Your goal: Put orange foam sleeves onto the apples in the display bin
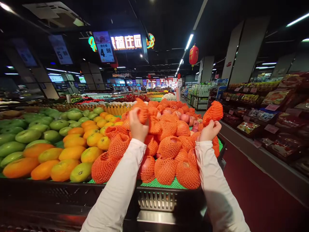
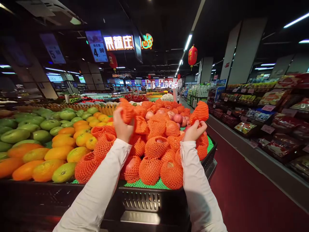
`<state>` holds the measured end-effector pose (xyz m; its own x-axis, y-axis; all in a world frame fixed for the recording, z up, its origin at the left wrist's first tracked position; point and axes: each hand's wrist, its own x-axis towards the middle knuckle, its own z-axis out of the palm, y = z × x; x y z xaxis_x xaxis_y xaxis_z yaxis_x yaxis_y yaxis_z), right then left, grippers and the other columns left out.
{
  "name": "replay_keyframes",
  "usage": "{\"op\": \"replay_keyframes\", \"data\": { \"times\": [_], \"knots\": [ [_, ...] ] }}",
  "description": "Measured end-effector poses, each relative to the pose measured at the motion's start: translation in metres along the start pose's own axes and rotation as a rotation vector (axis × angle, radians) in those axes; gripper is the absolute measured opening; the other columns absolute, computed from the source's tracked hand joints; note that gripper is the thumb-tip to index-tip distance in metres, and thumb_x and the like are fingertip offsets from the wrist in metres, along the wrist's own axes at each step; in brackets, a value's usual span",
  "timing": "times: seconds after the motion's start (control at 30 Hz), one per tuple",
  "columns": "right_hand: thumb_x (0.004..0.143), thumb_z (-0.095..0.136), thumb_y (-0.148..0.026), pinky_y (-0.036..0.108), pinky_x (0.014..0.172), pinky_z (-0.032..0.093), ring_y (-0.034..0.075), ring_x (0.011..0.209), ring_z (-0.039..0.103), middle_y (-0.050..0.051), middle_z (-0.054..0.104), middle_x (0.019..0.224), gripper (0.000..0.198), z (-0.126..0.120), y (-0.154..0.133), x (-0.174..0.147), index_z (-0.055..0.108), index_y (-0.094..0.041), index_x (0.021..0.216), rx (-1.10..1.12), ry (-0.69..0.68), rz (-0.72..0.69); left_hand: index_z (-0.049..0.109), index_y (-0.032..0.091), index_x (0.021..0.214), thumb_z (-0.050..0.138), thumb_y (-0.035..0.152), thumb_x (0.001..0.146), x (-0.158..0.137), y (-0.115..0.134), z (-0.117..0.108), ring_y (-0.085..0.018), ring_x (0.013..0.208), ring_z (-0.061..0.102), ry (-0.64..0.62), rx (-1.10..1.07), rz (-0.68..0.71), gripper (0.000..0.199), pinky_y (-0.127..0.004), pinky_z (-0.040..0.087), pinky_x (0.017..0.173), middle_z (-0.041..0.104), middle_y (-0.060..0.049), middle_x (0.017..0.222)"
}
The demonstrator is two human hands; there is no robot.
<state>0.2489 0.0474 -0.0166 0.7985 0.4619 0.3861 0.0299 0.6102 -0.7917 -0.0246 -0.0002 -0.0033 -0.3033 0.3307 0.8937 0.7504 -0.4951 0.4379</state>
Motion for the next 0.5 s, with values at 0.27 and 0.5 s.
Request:
{"op": "replay_keyframes", "data": {
  "times": [0.27, 0.5],
  "knots": [
    [0.082, 0.048, -0.016, 0.031, 0.085, 0.047, 0.014, 0.081, 0.054, 0.001, 0.052, 0.084, 0.005, 0.026, -0.061, 0.026, 0.047, -0.02, 0.08, 0.088, -0.231, -0.242, 0.05, 0.012, 0.131, 0.053, 0.026, 0.084, -0.012, 0.011, 0.012, -0.033, 0.113, 0.057, -0.268, 0.346, -0.06, 0.049, -0.048, 0.045, 0.1, 0.057, -0.017, 0.117],
    [0.084, 0.05, -0.009, 0.027, 0.074, 0.043, 0.012, 0.063, 0.046, -0.006, 0.043, 0.064, 0.017, 0.123, -0.046, 0.072, 0.045, -0.02, 0.072, -0.184, -0.457, -0.182, 0.044, 0.013, 0.135, 0.067, 0.024, 0.075, -0.022, 0.029, 0.005, -0.033, 0.11, 0.057, -0.35, 0.371, -0.037, 0.065, -0.047, 0.047, 0.097, 0.056, -0.016, 0.116]
  ]
}}
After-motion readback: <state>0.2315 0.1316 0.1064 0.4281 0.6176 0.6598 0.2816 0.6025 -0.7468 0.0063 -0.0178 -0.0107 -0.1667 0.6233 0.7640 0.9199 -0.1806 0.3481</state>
